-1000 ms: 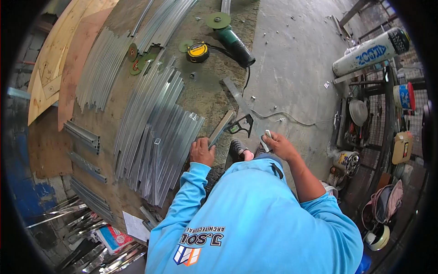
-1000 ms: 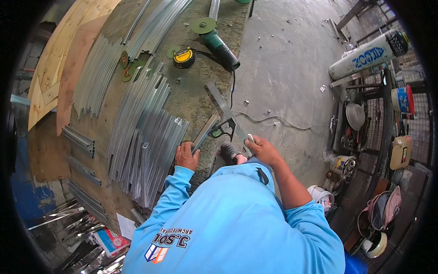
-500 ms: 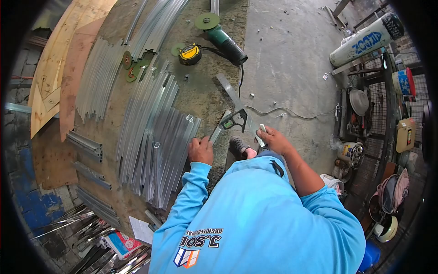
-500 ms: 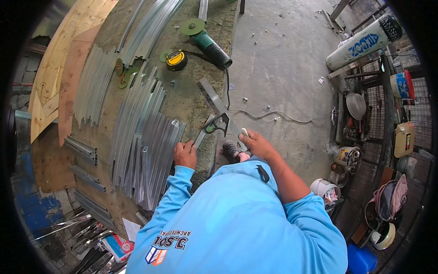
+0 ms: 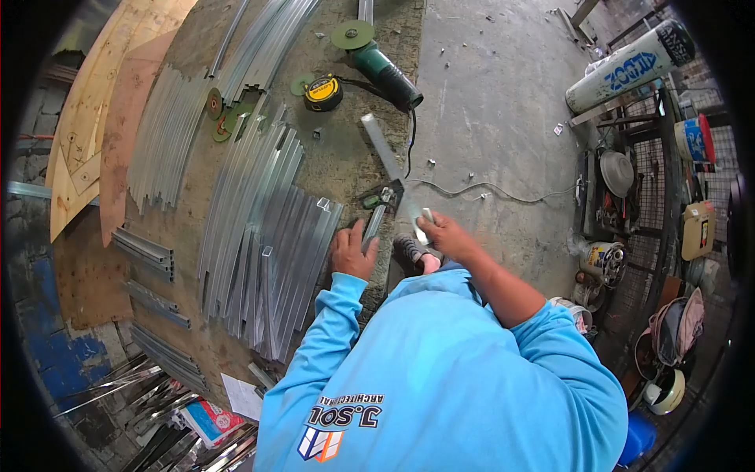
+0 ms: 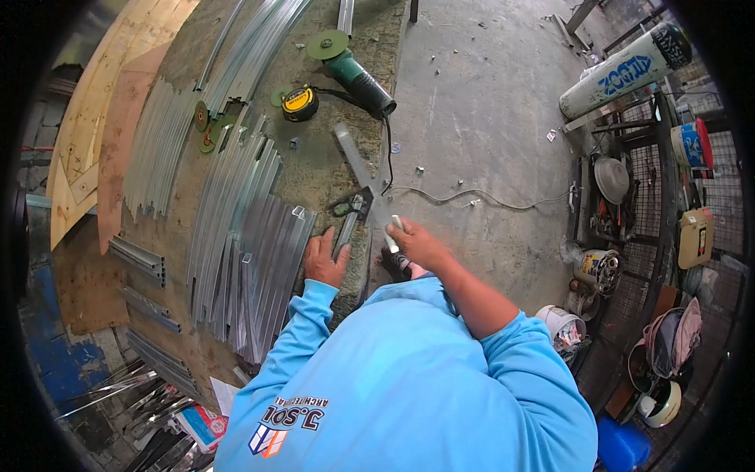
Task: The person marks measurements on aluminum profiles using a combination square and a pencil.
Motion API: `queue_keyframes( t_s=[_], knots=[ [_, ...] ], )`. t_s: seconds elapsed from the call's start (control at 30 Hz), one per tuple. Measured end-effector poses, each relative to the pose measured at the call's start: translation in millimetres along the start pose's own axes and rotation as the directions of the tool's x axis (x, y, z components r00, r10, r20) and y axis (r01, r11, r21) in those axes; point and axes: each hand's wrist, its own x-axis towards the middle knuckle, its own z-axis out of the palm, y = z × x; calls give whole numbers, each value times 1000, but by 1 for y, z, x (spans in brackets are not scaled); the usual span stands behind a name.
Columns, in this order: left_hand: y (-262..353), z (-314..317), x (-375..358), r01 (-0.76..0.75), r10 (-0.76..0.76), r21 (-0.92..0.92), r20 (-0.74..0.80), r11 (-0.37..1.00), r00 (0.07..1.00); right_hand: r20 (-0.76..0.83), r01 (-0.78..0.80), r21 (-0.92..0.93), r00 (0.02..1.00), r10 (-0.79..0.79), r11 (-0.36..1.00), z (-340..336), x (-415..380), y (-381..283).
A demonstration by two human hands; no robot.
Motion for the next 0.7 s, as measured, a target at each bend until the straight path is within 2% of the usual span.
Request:
queue_keyframes(
  t_s=[0.07,0.13,0.17,0.23,0.33,0.4,0.43,0.5,0.63,0.7],
  knots=[
    [8,3,9,-136,132,-36,-97,990,987,35,11,40,999,-12,999,20,11,0],
    [12,7,19,-150,150,1,-70,989,986,55,-20,66,998,16,998,35,26,11],
    [13,9,23,-168,169,39,-43,985,985,53,12,103,998,-17,995,42,34,20],
    [11,18,31,-144,146,74,-23,987,989,58,42,134,997,-50,990,49,34,14],
    [6,26,36,-151,154,92,-28,984,988,69,-63,127,996,54,990,48,22,-3],
    [2,33,35,-182,185,78,-29,980,982,105,-83,-48,991,88,995,46,18,-9],
    [1,35,34,-173,175,71,-27,982,984,109,-92,-55,989,98,994,47,21,-3],
    [1,36,32,-176,180,71,-66,982,981,72,-19,-41,997,22,999,49,27,9],
    [1,39,35,-168,174,46,-164,985,971,120,-59,-40,991,64,997,49,41,14],
    [0,38,34,-164,171,63,-123,984,978,95,-94,-27,991,96,995,51,41,14]
  ],
)
